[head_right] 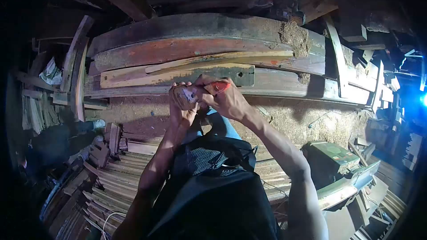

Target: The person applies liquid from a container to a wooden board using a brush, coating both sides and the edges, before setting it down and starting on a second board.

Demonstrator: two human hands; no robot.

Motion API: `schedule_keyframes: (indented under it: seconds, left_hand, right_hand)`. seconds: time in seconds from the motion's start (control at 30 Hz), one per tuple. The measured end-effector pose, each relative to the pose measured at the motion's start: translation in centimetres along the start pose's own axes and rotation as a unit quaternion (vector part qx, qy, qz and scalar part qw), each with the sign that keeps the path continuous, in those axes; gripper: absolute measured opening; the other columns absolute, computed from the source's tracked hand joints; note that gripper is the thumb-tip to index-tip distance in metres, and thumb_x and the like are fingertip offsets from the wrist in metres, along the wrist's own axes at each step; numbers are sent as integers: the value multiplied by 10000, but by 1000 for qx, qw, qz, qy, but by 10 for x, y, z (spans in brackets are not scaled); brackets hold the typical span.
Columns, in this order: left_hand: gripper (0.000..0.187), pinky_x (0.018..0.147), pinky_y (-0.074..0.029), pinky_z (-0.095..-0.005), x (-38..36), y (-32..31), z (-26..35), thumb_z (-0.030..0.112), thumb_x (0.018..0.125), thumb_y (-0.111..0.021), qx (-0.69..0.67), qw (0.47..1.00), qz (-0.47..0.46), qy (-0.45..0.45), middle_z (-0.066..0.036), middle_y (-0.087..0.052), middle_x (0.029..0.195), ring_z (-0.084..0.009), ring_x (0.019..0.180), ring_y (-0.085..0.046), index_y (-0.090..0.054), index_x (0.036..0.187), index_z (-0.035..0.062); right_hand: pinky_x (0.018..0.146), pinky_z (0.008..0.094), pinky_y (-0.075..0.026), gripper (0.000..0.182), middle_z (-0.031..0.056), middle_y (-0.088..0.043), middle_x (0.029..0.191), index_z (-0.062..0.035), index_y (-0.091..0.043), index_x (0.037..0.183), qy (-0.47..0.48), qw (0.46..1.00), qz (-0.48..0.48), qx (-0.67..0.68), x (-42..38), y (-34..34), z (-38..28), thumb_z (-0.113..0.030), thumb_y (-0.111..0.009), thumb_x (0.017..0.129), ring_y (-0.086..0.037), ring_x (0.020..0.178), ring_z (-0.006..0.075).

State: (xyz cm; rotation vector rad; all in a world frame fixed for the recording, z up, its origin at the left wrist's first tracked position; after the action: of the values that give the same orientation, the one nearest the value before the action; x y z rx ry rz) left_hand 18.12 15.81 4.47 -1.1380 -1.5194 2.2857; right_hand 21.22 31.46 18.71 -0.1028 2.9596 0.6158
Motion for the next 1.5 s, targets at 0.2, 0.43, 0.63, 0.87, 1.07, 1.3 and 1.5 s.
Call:
schedule_keyframes:
  seconds: [0.2,0.43,0.63,0.87,1.07,1.3,1.5]
  left_hand:
    - [286,957,-509,-385,-12,0,10,416,1002,-524,55,998,-10,-23,-7,-651,1118,-158,1079,-616,-613,1106,165]
    - [284,916,-549,-383,-7,24,-4,405,1005,-524,47,997,3,-58,-27,-651,1083,-175,1053,-633,-602,1075,141]
    - [265,847,-590,-368,-5,30,-4,386,982,-575,19,997,34,-65,-12,-652,1055,-178,1021,-649,-608,1048,131]
    - [272,820,-586,-413,-11,26,-1,430,963,-587,22,999,-17,-20,-2,-659,1087,-208,1018,-655,-631,1057,179]
    - [310,779,-575,-393,-18,40,25,473,963,-551,56,995,72,-40,12,-665,1116,-212,967,-662,-627,1090,201]
    - [311,686,-603,-357,-19,62,74,429,953,-578,3,998,46,-30,-22,-677,1078,-242,967,-661,-627,1096,157]
    - [292,743,-620,-343,-22,68,131,377,959,-574,-21,997,44,-56,-52,-677,1106,-279,1019,-649,-668,1086,132]
  right_hand:
    - [775,371,-526,261,154,-680,952,-36,-629,1098,0,998,-21,55,-6,2,1,-238,-601,935,-674,841,303]
    - [652,326,-546,165,132,-697,859,-17,-698,978,32,992,80,-89,-19,10,-44,-151,-682,882,-695,748,301]
    - [637,330,-544,134,114,-698,805,-30,-694,974,-6,992,87,-94,-25,25,-50,-138,-678,896,-704,703,270]
    - [603,313,-535,168,115,-706,780,-27,-678,1006,-9,981,166,-102,-33,60,-26,-162,-675,904,-698,657,206]
    - [599,265,-529,200,76,-714,805,-29,-671,1030,-167,971,173,-4,-56,100,95,-193,-684,917,-682,663,131]
    - [615,250,-536,226,54,-715,815,-26,-691,1046,-162,961,223,22,-40,92,112,-208,-697,912,-673,671,115]
    - [699,290,-550,241,93,-739,907,-27,-710,1079,-132,972,193,-4,47,13,58,-191,-695,902,-691,767,140]
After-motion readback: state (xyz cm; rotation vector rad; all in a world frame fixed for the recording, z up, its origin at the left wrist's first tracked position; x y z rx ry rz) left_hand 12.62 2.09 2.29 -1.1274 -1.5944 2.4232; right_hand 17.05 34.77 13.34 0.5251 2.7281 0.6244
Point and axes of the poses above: each hand's wrist, its own x-axis towards the middle knuckle, its own y-axis out of the back of the hand, z = x × y, the point moved 4 cm from there along x, towards the middle knuckle
